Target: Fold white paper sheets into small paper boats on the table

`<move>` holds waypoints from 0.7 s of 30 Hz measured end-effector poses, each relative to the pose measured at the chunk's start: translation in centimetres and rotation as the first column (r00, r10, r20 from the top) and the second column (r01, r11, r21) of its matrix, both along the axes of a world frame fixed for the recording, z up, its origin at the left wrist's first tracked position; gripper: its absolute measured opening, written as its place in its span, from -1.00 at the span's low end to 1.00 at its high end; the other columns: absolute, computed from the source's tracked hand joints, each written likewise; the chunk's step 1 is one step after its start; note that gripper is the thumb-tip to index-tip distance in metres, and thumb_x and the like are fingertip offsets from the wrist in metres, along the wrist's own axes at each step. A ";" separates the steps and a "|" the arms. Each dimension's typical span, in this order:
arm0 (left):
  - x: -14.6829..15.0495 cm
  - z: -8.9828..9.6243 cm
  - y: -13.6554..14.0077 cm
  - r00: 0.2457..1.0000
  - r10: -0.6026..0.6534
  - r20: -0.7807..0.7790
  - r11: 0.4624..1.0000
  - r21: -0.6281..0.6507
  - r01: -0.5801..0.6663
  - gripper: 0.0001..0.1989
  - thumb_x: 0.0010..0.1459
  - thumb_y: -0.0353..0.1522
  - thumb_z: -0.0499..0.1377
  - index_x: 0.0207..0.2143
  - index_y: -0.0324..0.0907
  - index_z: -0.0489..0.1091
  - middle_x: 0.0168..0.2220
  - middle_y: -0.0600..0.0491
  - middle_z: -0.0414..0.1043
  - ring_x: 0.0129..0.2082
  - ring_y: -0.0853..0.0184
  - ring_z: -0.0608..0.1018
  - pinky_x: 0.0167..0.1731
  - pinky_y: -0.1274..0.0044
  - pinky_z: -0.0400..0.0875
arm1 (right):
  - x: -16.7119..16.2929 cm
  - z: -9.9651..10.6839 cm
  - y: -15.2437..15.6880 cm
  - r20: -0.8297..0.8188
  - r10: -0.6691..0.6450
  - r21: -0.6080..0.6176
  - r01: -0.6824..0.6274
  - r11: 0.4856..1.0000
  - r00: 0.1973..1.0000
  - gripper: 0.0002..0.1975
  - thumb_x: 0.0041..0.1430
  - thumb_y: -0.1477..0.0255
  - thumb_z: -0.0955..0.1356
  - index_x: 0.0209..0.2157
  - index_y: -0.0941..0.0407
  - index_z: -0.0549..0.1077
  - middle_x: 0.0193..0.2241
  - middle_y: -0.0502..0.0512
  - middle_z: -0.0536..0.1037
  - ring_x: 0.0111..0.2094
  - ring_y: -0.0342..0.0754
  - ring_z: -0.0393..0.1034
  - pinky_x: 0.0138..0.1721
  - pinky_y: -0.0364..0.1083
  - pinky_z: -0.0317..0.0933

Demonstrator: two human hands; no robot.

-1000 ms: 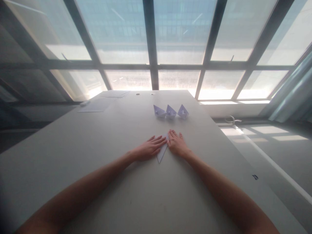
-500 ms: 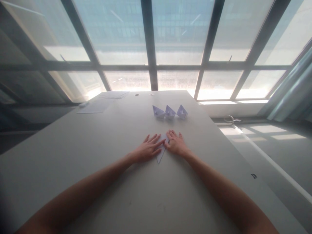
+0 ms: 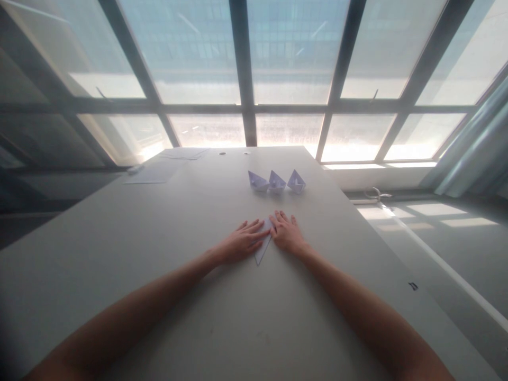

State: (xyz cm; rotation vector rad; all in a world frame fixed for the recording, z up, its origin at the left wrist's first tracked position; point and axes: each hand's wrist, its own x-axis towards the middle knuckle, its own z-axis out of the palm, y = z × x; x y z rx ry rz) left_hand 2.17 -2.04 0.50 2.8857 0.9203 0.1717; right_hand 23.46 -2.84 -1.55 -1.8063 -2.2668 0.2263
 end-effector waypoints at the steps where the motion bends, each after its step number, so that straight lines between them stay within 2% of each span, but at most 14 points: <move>1: 0.0 0.0 0.0 1.000 0.007 -0.002 1.000 0.007 -0.007 -0.52 0.39 -0.20 -0.12 0.32 0.05 0.05 0.38 -0.04 -0.06 0.37 0.11 0.01 0.28 0.13 -0.13 | 0.0 0.1 -0.1 -0.005 0.013 0.008 -0.013 1.000 1.000 -0.47 0.35 0.32 0.11 0.31 0.09 0.13 0.37 0.16 -0.02 0.38 0.07 -0.25 0.30 0.25 -0.37; 4: 0.0 -0.1 0.0 0.998 0.054 -0.010 0.999 0.007 -0.054 -0.45 0.39 -0.13 -0.15 0.37 0.01 -0.08 0.39 -0.05 -0.11 0.38 0.10 -0.05 0.28 0.11 -0.18 | 0.1 0.5 -0.3 -0.010 0.121 0.024 -0.120 0.992 0.993 -0.49 0.36 0.34 0.10 0.30 0.06 0.15 0.35 0.12 0.03 0.38 0.03 -0.23 0.30 0.23 -0.40; 7: 0.0 -0.3 0.2 0.996 0.084 -0.026 0.996 -0.022 -0.084 -0.37 0.37 -0.05 -0.20 0.40 -0.05 -0.21 0.40 -0.04 -0.19 0.39 0.13 -0.11 0.29 0.13 -0.21 | 0.0 0.6 -0.4 0.001 0.198 0.011 -0.198 0.980 0.980 -0.46 0.36 0.33 0.09 0.34 0.09 0.06 0.36 0.12 0.01 0.37 -0.02 -0.21 0.32 0.18 -0.38; 12: -0.1 -0.6 0.4 0.991 0.125 -0.042 0.992 -0.029 -0.126 -0.31 0.35 0.01 -0.26 0.40 -0.12 -0.20 0.41 -0.06 -0.26 0.39 0.14 -0.16 0.29 0.14 -0.28 | -0.2 0.3 -0.2 0.034 0.115 -0.008 -0.115 0.993 0.993 -0.39 0.36 0.23 0.08 0.35 0.18 0.00 0.37 0.17 -0.06 0.38 0.02 -0.24 0.32 0.17 -0.37; 14: -0.2 -0.6 0.4 0.991 0.128 -0.043 0.991 -0.024 -0.129 -0.33 0.36 0.01 -0.26 0.40 -0.08 -0.19 0.41 -0.06 -0.27 0.39 0.12 -0.17 0.28 0.12 -0.28 | -0.1 0.3 -0.1 0.034 0.080 -0.013 -0.080 0.997 0.996 -0.37 0.36 0.19 0.07 0.36 0.19 -0.01 0.37 0.17 -0.07 0.38 0.04 -0.24 0.32 0.19 -0.38; 18: -0.3 -0.3 0.4 0.997 0.047 -0.066 0.998 -0.041 -0.050 -0.45 0.38 -0.03 -0.26 0.37 0.15 -0.16 0.42 0.04 -0.28 0.39 0.11 -0.18 0.27 0.06 -0.29 | 0.1 0.5 0.0 0.039 0.077 -0.038 -0.076 0.996 0.996 -0.36 0.36 0.18 0.07 0.36 0.18 -0.02 0.37 0.15 -0.09 0.38 0.04 -0.26 0.32 0.21 -0.38; 21: -0.4 -0.3 0.5 0.997 0.020 -0.071 0.999 -0.036 -0.023 -0.43 0.39 -0.05 -0.27 0.38 0.07 -0.16 0.41 0.03 -0.26 0.39 0.14 -0.17 0.28 0.09 -0.29 | 0.3 0.6 0.1 0.042 0.085 -0.044 -0.083 0.996 0.995 -0.37 0.36 0.19 0.06 0.36 0.17 -0.02 0.38 0.14 -0.09 0.38 0.04 -0.27 0.32 0.21 -0.39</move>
